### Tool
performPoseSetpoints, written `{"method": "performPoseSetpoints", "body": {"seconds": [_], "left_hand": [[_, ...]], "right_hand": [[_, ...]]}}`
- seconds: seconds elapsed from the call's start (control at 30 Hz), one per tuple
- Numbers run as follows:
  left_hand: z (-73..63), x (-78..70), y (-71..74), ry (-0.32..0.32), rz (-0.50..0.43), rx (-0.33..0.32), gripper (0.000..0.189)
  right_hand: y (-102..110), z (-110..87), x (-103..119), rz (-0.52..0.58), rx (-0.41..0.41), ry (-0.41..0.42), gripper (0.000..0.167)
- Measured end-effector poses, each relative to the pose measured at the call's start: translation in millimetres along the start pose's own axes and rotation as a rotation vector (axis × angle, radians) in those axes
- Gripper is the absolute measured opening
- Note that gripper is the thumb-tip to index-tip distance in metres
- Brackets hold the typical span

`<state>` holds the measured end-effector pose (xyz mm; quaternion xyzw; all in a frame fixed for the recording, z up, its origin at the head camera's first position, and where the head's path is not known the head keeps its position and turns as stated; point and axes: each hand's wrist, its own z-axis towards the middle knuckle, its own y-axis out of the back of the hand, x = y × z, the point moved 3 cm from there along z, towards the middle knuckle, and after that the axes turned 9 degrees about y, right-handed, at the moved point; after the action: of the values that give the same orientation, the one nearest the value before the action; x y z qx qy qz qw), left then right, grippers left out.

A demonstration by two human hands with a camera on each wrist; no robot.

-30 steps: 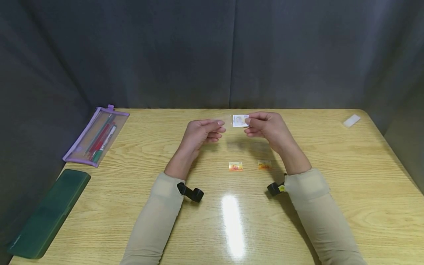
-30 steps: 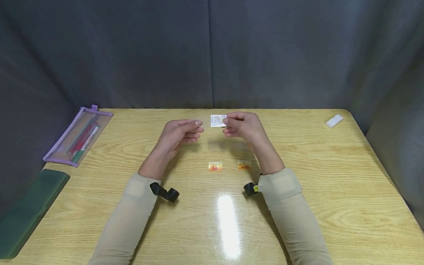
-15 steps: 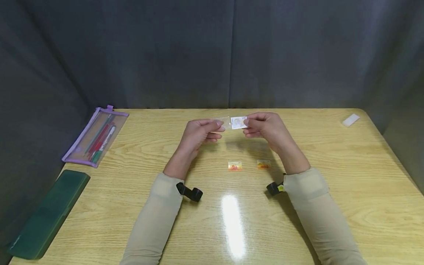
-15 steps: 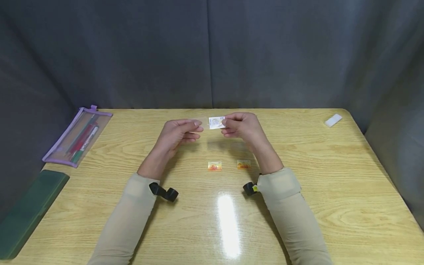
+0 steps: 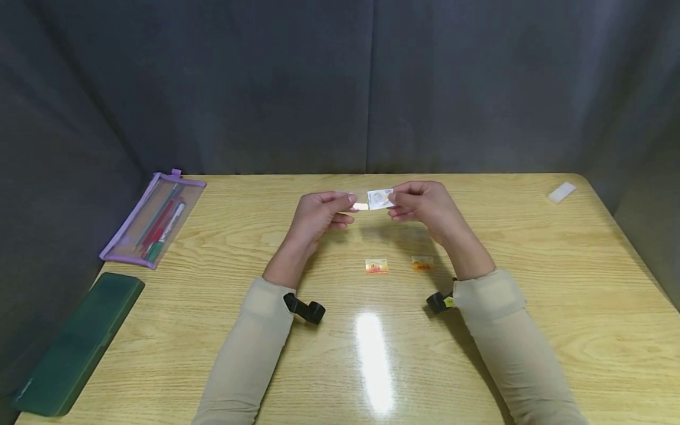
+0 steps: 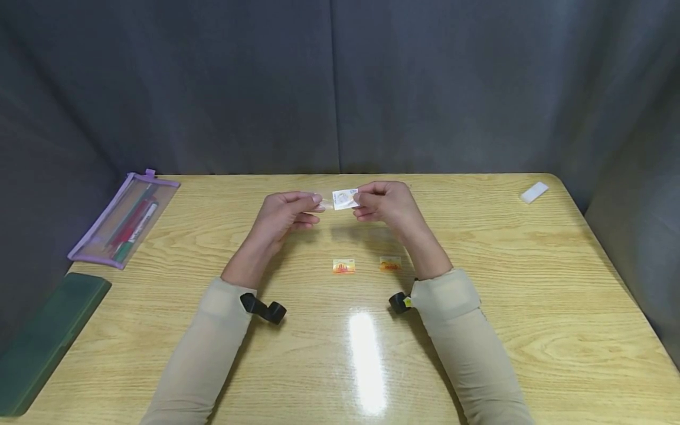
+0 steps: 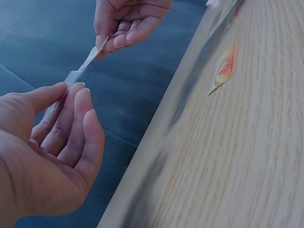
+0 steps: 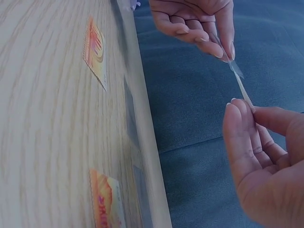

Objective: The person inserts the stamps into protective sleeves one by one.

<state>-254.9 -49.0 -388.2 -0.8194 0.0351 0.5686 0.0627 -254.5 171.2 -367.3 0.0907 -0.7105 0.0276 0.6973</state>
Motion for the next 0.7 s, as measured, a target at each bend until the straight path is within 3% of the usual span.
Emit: {"method": "performPoseSetpoints", "body": {"seconds": [0.7], "left_hand": [[-1.2,-1.1,2.1,-0.037,-0.030,-0.023,0.031]], "right_hand": [[0.3,-1.0,0.9,-0.008,-0.006,0.034,0.023]]}}
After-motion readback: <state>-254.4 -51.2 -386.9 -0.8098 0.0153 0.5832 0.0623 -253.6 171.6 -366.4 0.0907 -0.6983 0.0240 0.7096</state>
